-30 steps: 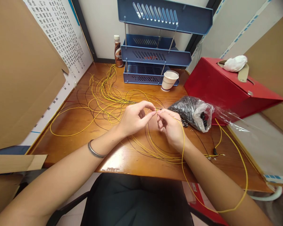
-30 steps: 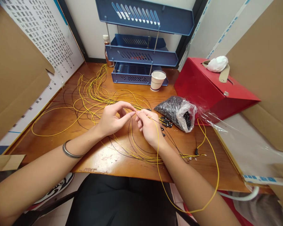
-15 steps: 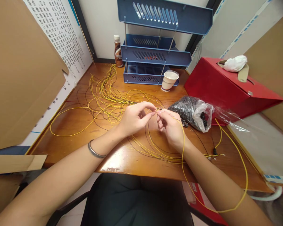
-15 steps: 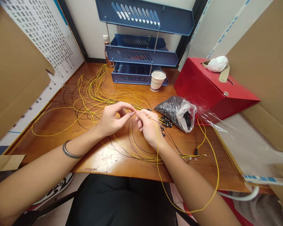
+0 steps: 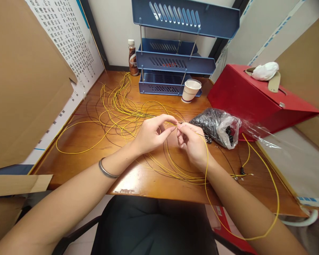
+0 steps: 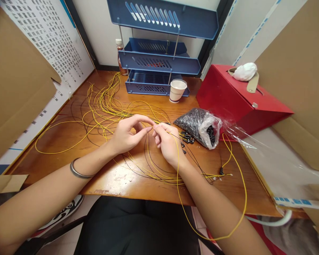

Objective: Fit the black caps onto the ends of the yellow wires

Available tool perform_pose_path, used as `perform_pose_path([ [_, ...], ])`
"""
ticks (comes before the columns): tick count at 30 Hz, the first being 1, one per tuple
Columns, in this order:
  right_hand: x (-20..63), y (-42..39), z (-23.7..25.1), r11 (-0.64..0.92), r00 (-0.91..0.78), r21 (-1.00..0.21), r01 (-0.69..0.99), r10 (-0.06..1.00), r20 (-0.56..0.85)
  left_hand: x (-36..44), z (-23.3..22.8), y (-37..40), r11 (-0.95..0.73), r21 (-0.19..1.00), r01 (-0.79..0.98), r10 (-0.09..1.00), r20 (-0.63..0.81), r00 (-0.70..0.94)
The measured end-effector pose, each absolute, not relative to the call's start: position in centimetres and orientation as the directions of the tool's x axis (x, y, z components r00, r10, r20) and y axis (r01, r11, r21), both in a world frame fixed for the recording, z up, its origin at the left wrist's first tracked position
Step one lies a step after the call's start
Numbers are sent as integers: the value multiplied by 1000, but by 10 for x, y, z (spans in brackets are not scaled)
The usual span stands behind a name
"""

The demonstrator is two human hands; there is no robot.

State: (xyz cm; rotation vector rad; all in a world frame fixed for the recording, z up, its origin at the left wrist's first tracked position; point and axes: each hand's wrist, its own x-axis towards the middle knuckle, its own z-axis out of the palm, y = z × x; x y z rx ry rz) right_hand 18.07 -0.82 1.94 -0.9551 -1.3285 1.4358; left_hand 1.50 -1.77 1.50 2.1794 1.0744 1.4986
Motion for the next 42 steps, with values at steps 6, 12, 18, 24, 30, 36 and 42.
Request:
perform_pose_path([
  [6,180,-7,20,25,-268,-993,-117,962,56,15,15,-18,-679,611,407,716,674,181],
  [12,180,-7,19,24,-267,-991,-130,962,58,15,16,-18,-690,603,400,704,688,177],
  [18,181,-8,19,19,-267,-992,-128,962,53,16,14,-17,-699,592,400,691,703,168],
  [24,180,-8,20,23,-265,-991,-128,963,57,16,14,-17,-697,589,409,691,704,164],
  [30,180,-7,19,26,-267,-991,-129,962,60,16,13,-17,-689,592,417,695,703,150],
  [36,179,-7,20,25,-266,-992,-120,962,56,17,13,-17,-671,606,427,707,697,121],
  [42,181,-8,19,18,-270,-992,-121,961,51,17,12,-16,-672,594,443,698,708,110],
])
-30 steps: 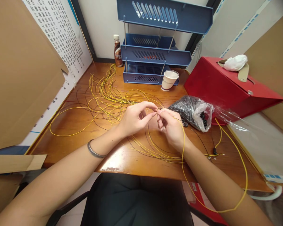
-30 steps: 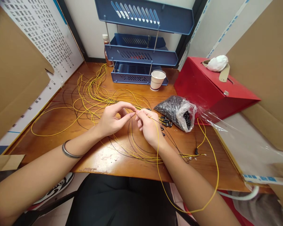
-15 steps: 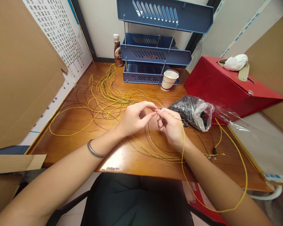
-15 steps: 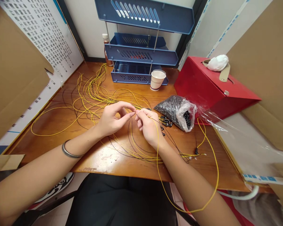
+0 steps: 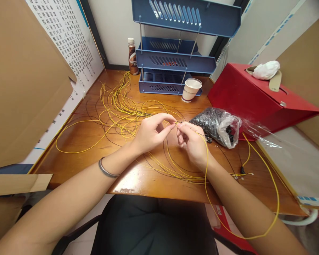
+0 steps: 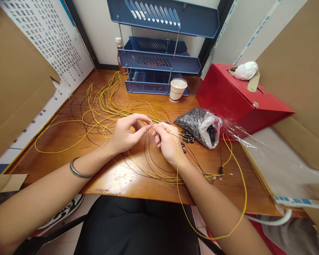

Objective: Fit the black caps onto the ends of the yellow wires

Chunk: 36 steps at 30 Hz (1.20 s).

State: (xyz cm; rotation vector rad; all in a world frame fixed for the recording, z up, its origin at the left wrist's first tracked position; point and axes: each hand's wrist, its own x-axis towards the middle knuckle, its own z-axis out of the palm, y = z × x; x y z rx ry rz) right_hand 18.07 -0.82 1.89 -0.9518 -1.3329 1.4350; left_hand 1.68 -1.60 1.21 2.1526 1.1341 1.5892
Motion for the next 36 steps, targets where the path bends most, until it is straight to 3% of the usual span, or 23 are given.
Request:
perform_pose_path([
  [36,180,-9,18,18,-279,-995,-98,959,45,17,15,-17,-624,609,489,727,683,77],
])
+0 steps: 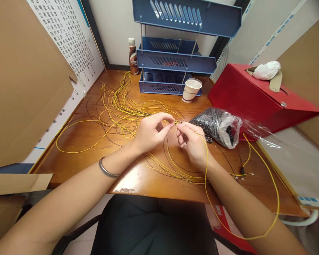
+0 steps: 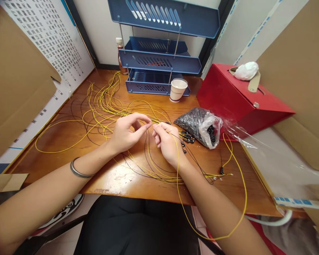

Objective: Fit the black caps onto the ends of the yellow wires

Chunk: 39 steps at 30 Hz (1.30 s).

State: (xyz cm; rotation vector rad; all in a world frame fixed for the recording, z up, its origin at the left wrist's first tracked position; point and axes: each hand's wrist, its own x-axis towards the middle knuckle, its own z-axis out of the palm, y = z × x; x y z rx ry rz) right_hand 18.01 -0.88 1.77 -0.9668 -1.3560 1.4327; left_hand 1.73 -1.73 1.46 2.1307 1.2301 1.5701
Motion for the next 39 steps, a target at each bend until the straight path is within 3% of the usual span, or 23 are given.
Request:
perform_pose_path([
  [23,180,-9,19,36,-272,-996,-82,961,57,16,14,-16,-607,610,510,735,675,68],
  [39,180,-9,19,39,-284,-995,-92,957,64,16,15,-19,-612,611,502,769,607,199],
])
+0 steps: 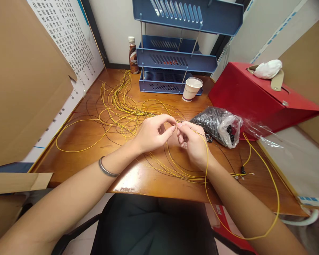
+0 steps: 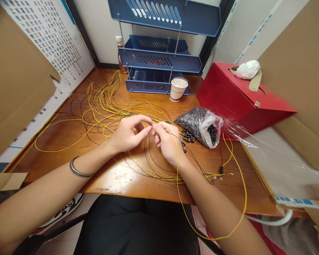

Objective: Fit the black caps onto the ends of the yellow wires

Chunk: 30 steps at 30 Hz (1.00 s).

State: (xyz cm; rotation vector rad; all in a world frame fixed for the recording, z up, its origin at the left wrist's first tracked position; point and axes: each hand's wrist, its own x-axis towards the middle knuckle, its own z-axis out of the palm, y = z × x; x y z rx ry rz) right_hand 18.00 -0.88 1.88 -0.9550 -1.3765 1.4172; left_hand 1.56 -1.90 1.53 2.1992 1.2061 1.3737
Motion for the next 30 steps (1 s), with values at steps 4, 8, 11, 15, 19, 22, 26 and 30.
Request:
perform_pose_path([
  [4,180,-9,19,44,-283,-995,-87,957,67,16,14,-17,-618,603,505,761,621,190],
  [8,180,-10,19,42,-283,-995,-85,957,65,17,14,-17,-612,609,505,767,613,190],
  [11,180,-10,19,43,-281,-996,-84,957,65,16,14,-17,-618,609,498,763,617,192],
  [15,180,-10,18,49,-288,-995,-86,955,71,16,15,-18,-635,605,479,752,627,205],
  [19,180,-9,18,46,-295,-995,-94,953,72,16,16,-19,-642,605,472,749,625,217],
  [22,181,-9,18,40,-291,-995,-90,954,65,16,15,-19,-643,601,474,748,626,220],
  [26,181,-9,18,44,-288,-995,-91,955,69,15,14,-18,-652,586,482,738,635,228],
  [30,180,-9,18,43,-289,-995,-92,955,68,15,13,-17,-656,580,484,736,634,238],
])
